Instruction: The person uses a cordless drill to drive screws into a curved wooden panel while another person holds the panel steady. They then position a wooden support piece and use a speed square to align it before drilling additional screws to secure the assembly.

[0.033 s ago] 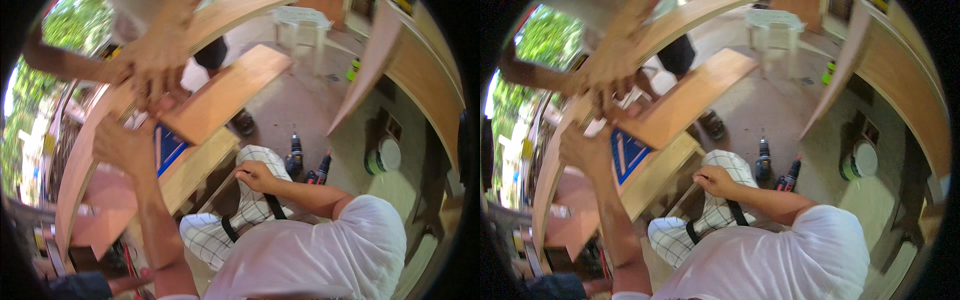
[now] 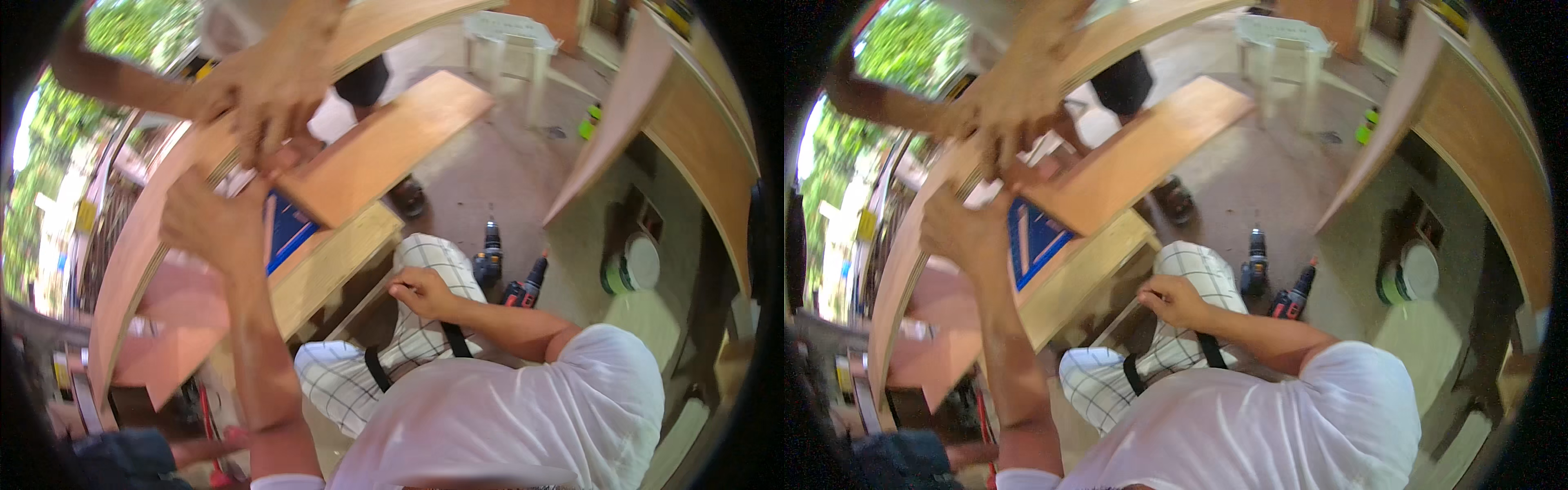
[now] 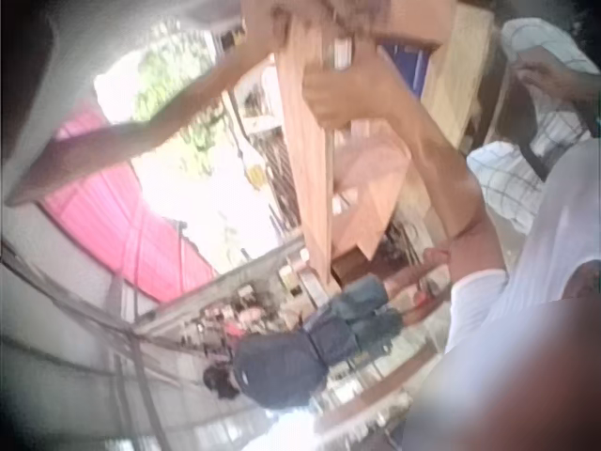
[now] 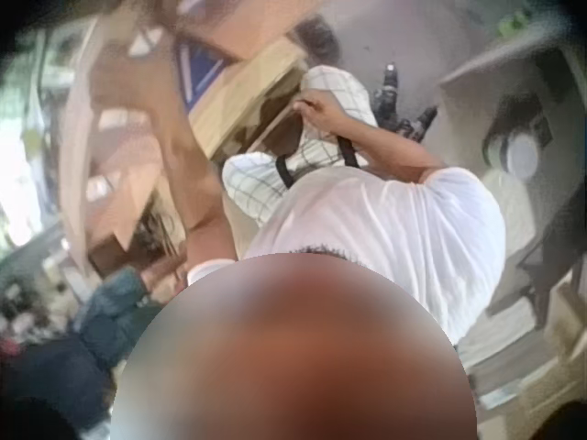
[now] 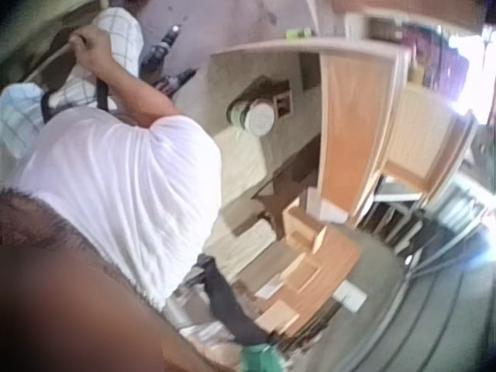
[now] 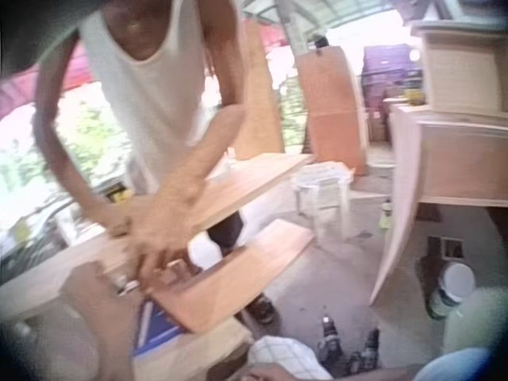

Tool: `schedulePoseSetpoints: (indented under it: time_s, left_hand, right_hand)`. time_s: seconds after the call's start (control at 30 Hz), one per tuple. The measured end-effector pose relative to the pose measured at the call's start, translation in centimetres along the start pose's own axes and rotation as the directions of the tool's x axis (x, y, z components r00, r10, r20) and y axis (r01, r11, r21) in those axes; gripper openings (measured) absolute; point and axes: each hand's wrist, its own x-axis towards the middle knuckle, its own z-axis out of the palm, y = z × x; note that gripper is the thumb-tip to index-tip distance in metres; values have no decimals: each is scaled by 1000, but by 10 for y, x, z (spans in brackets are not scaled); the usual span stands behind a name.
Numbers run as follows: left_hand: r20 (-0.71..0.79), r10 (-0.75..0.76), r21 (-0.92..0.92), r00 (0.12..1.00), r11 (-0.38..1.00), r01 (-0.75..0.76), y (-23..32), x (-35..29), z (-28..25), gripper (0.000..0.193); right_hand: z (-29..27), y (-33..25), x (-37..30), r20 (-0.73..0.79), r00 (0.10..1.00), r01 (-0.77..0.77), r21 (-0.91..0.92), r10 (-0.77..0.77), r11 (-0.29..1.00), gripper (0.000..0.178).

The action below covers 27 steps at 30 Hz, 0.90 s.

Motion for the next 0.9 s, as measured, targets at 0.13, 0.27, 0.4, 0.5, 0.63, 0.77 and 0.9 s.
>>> schedulePoseSetpoints:
  time_s: [0.13,0.27,0.4,0.5,0.63,0.77,0.9]
  left_hand:
    - [74,-75,-61,994,995,80,4,-5,-1,86]
    - [82,-70,-113,994,991,79,3,-4,2,86]
    - [-72,-18,-114,997,993,10,1,-1,9,86]
    - [-65,-19,-125,998,992,11,1,-3,11,84]
    - [-63,-21,-134,998,991,13,1,-3,10,82]
    - [-73,-28,-158,997,987,16,1,-2,10,81]
    - [-80,-19,-131,997,991,9,1,-2,9,80]
  right_hand:
    - [19,0,-13,288,940,249,-210,-184,945,14]
    - [17,5,-7,269,953,183,-130,-143,975,14]
    - [18,6,-3,215,977,31,-132,-2,991,14]
    - [19,7,-4,219,974,92,-159,-56,983,14]
    - [18,11,-4,223,971,119,-161,-81,980,14]
    - [19,12,-3,257,966,74,-170,-28,983,13]
    - [21,11,-4,210,977,63,-126,-35,990,13]
